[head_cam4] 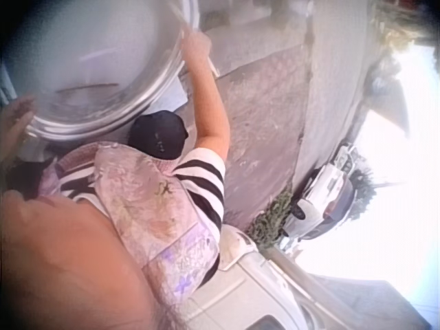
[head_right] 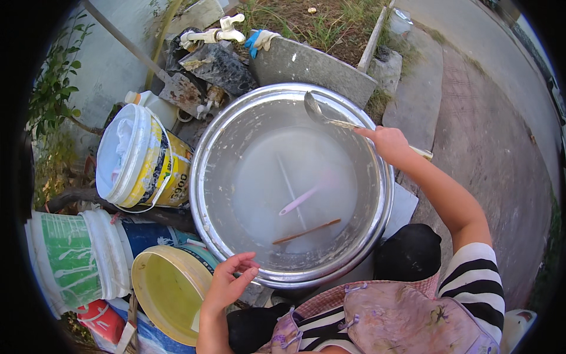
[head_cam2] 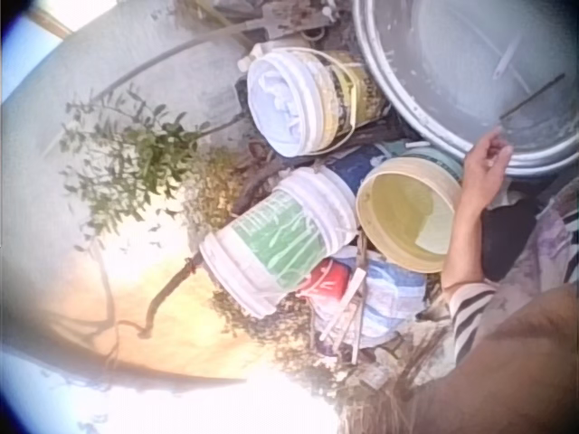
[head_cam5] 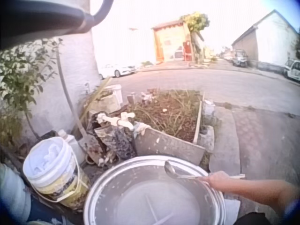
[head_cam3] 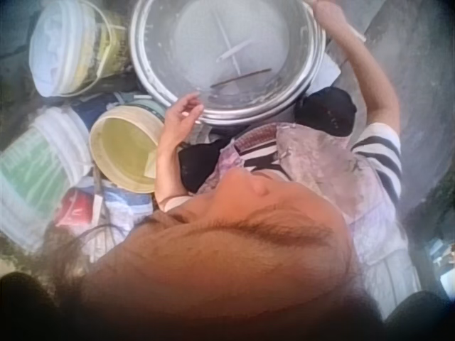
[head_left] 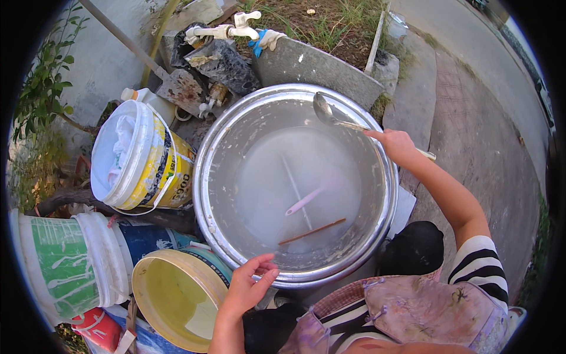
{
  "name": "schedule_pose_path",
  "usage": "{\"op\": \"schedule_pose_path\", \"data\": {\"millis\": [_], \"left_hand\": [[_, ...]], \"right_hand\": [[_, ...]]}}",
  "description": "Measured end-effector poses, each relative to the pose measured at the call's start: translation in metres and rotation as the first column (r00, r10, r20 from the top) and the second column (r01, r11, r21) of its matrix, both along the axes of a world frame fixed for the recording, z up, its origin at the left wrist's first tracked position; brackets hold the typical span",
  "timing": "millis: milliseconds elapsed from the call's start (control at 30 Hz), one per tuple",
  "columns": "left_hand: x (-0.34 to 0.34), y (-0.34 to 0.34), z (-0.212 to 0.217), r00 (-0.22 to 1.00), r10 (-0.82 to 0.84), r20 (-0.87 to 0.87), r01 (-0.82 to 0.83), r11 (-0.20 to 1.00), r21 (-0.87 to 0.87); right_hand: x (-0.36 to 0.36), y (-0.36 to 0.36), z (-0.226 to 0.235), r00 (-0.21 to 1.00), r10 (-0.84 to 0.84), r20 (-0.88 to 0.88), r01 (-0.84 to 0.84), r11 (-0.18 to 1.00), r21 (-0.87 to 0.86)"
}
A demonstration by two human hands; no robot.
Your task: The person washes a ladle and a spatula in a large metal basin of water outdoors, then enters a room to retrieve a white container with a blue sponge. They return outside, rinse the container, and walk to a yard area to pour out the remaining water.
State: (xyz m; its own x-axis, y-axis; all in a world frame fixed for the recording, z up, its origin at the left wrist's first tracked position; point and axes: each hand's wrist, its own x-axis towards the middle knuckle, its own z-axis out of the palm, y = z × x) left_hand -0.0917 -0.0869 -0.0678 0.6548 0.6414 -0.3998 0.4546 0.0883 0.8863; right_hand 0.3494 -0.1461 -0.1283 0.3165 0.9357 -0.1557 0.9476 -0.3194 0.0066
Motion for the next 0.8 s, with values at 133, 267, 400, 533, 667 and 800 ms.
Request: {"op": "schedule_pose_path", "data": {"millis": [133, 267, 400, 533, 667, 800], "left_hand": [[0.001, -0.002, 0.001, 1.0, -0.009, -0.015, 0.009, 1.0, 0.004], [-0.006, -0.002, 0.003, 1.0, 0.021, 0.0, -0.021, 0.999, 0.025], [-0.013, -0.001, 0.005, 0.998, 0.067, 0.019, -0.067, 0.998, 0.015], [-0.008, -0.002, 0.006, 1.0, 0.015, 0.023, -0.015, 1.0, 0.014], [-0.003, -0.003, 0.007, 1.0, 0.004, 0.004, -0.004, 1.0, 0.022], [-0.01, 0.0, 0.007, 0.999, 0.045, 0.008, -0.045, 0.999, 0.01]], "right_hand": [[-0.018, 0.054, -0.023, 0.989, 0.139, 0.046, -0.141, 0.989, 0.05], [-0.017, 0.039, -0.026, 0.998, 0.058, -0.005, -0.058, 0.993, -0.098], [-0.008, -0.025, -0.015, 0.999, -0.046, -0.009, 0.045, 0.994, -0.101], [-0.017, -0.013, -0.025, 0.998, -0.035, -0.044, 0.034, 0.999, -0.022], [-0.023, 0.038, -0.04, 0.996, 0.011, -0.085, -0.014, 0.999, -0.035], [-0.013, -0.011, -0.036, 0.979, -0.137, -0.149, 0.127, 0.989, -0.075]]}}
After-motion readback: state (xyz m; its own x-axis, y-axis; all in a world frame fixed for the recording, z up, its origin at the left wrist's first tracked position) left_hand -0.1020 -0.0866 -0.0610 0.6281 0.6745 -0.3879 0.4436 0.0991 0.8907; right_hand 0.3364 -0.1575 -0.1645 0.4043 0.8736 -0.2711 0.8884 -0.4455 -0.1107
